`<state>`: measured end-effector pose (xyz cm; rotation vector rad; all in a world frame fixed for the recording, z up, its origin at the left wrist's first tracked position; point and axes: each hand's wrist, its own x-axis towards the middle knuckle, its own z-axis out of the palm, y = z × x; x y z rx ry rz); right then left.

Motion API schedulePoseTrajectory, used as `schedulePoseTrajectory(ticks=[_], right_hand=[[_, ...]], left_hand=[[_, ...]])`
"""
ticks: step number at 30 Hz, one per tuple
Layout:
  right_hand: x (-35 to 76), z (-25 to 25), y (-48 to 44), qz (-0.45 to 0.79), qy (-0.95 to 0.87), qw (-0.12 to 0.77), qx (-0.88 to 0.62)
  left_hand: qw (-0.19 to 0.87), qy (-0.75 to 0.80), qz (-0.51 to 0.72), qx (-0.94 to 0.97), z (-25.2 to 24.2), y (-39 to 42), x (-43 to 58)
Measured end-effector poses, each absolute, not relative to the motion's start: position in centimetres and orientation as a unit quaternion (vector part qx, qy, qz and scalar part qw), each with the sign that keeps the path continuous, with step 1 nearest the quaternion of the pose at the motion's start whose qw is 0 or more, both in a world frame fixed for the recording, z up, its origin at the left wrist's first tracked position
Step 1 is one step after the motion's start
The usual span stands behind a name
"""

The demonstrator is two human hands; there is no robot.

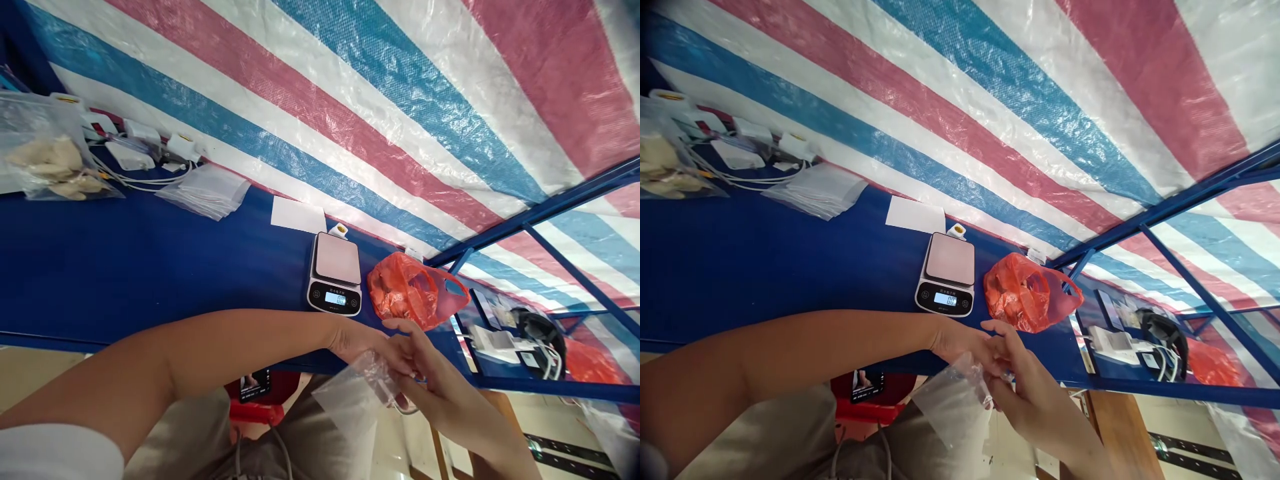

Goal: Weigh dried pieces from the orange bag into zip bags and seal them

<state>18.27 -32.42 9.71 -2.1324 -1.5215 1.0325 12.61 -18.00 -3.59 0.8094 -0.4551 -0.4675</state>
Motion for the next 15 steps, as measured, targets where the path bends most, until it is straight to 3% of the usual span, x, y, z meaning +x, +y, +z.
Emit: schedulePoseTrajectory(ticks=[8,15], right_hand=[[17.5,9.6,-32.3,0.315,-0.542,0.067,-0.776],[17.6,9.1,-32.6,0.322,-0.548,0.097,-0.766]], left_hand=[[0.873,-0.136,-0.204,0.421,-3.0,-17.5,11.8],[0.842,-0.163,-0.171,0.486,-4.0,-17.7,11.8]])
